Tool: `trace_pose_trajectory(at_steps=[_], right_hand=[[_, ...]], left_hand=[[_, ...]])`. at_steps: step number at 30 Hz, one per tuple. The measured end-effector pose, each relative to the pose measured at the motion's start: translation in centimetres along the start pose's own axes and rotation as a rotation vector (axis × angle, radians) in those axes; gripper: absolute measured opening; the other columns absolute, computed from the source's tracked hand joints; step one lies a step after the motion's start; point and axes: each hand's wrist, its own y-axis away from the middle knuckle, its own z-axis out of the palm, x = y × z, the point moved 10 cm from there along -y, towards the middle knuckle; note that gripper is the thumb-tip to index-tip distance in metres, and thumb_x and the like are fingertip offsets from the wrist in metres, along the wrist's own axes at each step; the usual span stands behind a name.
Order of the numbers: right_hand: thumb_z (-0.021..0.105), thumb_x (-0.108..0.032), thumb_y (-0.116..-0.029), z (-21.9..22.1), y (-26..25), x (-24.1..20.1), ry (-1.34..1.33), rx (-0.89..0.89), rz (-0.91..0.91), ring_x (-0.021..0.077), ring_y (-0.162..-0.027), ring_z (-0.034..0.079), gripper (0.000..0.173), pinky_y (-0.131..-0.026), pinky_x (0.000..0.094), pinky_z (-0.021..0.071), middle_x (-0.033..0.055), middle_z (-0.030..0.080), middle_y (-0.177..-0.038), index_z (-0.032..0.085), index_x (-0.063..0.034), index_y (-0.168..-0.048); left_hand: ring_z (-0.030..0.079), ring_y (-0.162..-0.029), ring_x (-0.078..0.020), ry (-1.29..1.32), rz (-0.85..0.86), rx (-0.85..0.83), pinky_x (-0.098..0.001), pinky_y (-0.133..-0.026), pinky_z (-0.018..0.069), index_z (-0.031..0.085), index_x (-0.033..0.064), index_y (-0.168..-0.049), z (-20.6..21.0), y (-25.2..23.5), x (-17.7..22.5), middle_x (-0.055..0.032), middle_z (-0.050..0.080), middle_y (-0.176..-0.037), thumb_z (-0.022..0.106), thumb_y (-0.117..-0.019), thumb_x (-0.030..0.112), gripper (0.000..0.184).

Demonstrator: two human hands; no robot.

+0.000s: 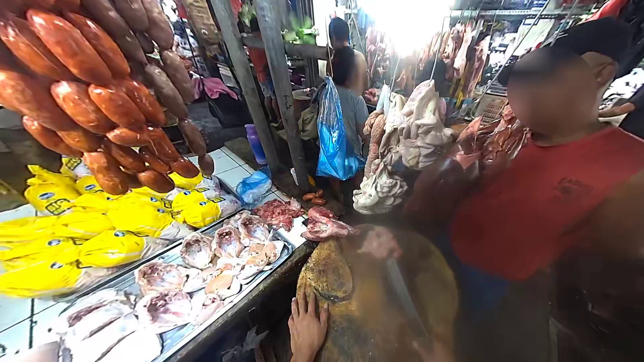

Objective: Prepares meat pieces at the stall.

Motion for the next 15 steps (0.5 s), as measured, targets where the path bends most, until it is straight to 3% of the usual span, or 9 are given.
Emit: trace_pose_trajectory(at_steps=[15], right_hand=[[0.063,-0.061,-0.0947,-0.17,0.10,-0.11,-0.016,-0.007,-0.001,0.0326,-0.092,0.072,0.068,-0.083,0.0547,0.0590,0.0186,0.072,-0.106,0.061,-0.0043,-0.132]], left_hand=[[0.029,-0.153,-0.0417,0.001,0.001,0.001,-0.0608,-0.114,0.0364,0.051,0.0217,-0.153,-0.17,0.09,0.04,-0.0148,0.035,-0.166,0.029,-0.0975,0.071,0.077]])
